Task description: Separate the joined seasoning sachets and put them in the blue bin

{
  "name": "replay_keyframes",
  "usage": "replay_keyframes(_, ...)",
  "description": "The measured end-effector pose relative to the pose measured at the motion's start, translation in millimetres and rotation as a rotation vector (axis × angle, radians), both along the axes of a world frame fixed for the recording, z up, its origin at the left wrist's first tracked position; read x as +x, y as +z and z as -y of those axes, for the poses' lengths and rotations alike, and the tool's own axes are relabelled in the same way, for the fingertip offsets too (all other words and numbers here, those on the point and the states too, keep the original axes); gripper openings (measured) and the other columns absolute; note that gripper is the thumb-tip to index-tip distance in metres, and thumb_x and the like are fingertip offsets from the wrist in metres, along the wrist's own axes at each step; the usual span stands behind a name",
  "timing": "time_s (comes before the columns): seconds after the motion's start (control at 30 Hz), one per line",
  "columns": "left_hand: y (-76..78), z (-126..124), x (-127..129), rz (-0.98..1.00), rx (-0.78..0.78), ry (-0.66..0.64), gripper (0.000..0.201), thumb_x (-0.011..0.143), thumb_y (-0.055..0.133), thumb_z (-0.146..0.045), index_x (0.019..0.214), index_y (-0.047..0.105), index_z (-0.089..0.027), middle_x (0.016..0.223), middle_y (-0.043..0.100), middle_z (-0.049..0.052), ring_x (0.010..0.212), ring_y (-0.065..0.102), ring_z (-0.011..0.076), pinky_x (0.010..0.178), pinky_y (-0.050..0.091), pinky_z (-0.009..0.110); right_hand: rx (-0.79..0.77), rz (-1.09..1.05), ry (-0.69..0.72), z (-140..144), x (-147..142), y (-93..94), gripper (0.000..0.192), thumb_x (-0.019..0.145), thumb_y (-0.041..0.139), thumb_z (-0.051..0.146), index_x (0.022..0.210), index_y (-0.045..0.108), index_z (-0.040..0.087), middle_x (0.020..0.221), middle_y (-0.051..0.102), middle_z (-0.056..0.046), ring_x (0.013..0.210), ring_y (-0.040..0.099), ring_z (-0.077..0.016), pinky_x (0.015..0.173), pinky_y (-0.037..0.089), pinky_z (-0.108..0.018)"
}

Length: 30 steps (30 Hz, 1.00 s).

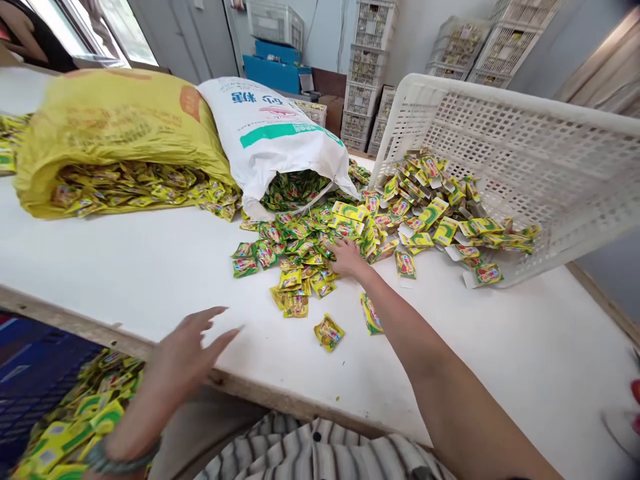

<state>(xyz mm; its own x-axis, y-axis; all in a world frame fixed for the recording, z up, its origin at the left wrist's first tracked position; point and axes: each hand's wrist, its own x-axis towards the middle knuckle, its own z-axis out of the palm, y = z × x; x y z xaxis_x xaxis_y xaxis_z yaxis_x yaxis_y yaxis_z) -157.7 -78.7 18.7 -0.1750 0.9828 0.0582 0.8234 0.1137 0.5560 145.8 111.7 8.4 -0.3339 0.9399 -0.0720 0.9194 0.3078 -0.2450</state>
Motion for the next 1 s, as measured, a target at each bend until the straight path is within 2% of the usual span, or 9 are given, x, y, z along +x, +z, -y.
replay_keyframes(0.03,-1.4,-4,22,0.011,-0.022,-0.053,0.051,0.078,0.056,-0.058,0.110,0.063,-0.019,0.112,0.067,0.013,0.084,0.067,0.0270,0.074,0.052,0.039,0.029,0.011,0.029,6,5,-3.0,0.065,0.080,0.060,0.022,0.143,0.043,0.028,0.148,0.042,-0.011,0.133,0.037,-0.0353,0.105,0.033,-0.053)
replay_keyframes(0.17,-2.0,-18,100,0.006,-0.018,-0.280,0.035,0.087,0.048,-0.051,0.094,0.065,-0.021,0.090,0.067,0.008,0.082,0.065,0.0259,0.074,0.048,0.035,0.144,-0.064,0.056,41,28,-11.0,0.044,0.088,0.047,0.013,0.130,0.060,0.022,0.128,0.061,-0.011,0.117,0.052,-0.0249,0.100,0.041,-0.038)
replay_keyframes(0.33,-10.4,-28,162,-0.136,-0.081,-0.416,0.025,0.074,0.070,-0.037,0.085,0.063,-0.016,0.093,0.065,0.016,0.093,0.061,0.0336,0.075,0.045,0.038,0.222,-0.310,0.040,84,43,-10.5,0.025,0.088,0.054,0.018,0.105,0.072,0.020,0.114,0.068,-0.010,0.110,0.056,-0.0241,0.098,0.042,-0.037)
replay_keyframes(0.4,-15.7,-31,169,-0.090,-0.127,-0.431,0.017,0.071,0.071,-0.028,0.079,0.060,-0.018,0.087,0.065,0.013,0.088,0.062,0.0319,0.071,0.045,0.036,0.233,-0.525,-0.026,100,44,-9.4,0.020,0.088,0.053,0.022,0.095,0.072,0.020,0.108,0.069,-0.008,0.104,0.059,-0.0229,0.094,0.044,-0.037)
replay_keyframes(0.47,-19.6,-33,167,0.064,-0.162,-0.378,0.014,0.072,0.069,-0.024,0.078,0.056,-0.020,0.076,0.064,0.007,0.077,0.063,0.0280,0.066,0.043,0.034,0.156,-0.797,-0.186,113,44,-8.4,0.018,0.087,0.055,0.032,0.087,0.069,0.021,0.093,0.071,-0.006,0.088,0.063,-0.0208,0.082,0.048,-0.035)
replay_keyframes(0.57,-20.5,-36,157,0.470,-0.168,-0.204,0.024,0.069,0.072,-0.027,0.087,0.056,-0.022,0.070,0.064,0.001,0.072,0.063,0.0243,0.062,0.044,0.031,-0.114,-1.215,-0.452,128,44,-6.3,0.027,0.073,0.069,0.046,0.080,0.062,0.021,0.070,0.066,0.000,0.062,0.062,-0.0162,0.062,0.049,-0.030)
replay_keyframes(0.67,-16.1,-40,153,0.979,-0.219,-0.061,0.045,0.062,0.078,-0.031,0.100,0.057,-0.021,0.076,0.068,0.001,0.072,0.065,0.0211,0.059,0.048,0.029,-0.337,-1.496,-0.578,138,40,-3.7,0.043,0.056,0.081,0.047,0.080,0.057,0.021,0.066,0.064,0.003,0.054,0.062,-0.0135,0.055,0.047,-0.026)
replay_keyframes(0.8,-10.9,-45,161,1.345,-0.276,0.018,0.046,0.056,0.081,-0.032,0.093,0.058,-0.018,0.073,0.067,-0.001,0.066,0.062,0.0156,0.063,0.052,0.029,-0.436,-1.568,-0.613,145,34,-4.1,0.043,0.052,0.085,0.044,0.075,0.058,0.020,0.063,0.061,0.005,0.056,0.062,-0.0124,0.052,0.043,-0.023)
replay_keyframes(1.0,-12.7,-50,162,1.325,-0.123,0.132,0.034,0.052,0.084,-0.035,0.075,0.066,-0.017,0.068,0.066,-0.002,0.065,0.059,0.0133,0.059,0.043,0.024,-0.196,-1.524,-0.649,148,37,-6.4,0.027,0.055,0.082,0.035,0.068,0.066,0.019,0.059,0.057,0.005,0.057,0.048,-0.0087,0.055,0.036,-0.023)
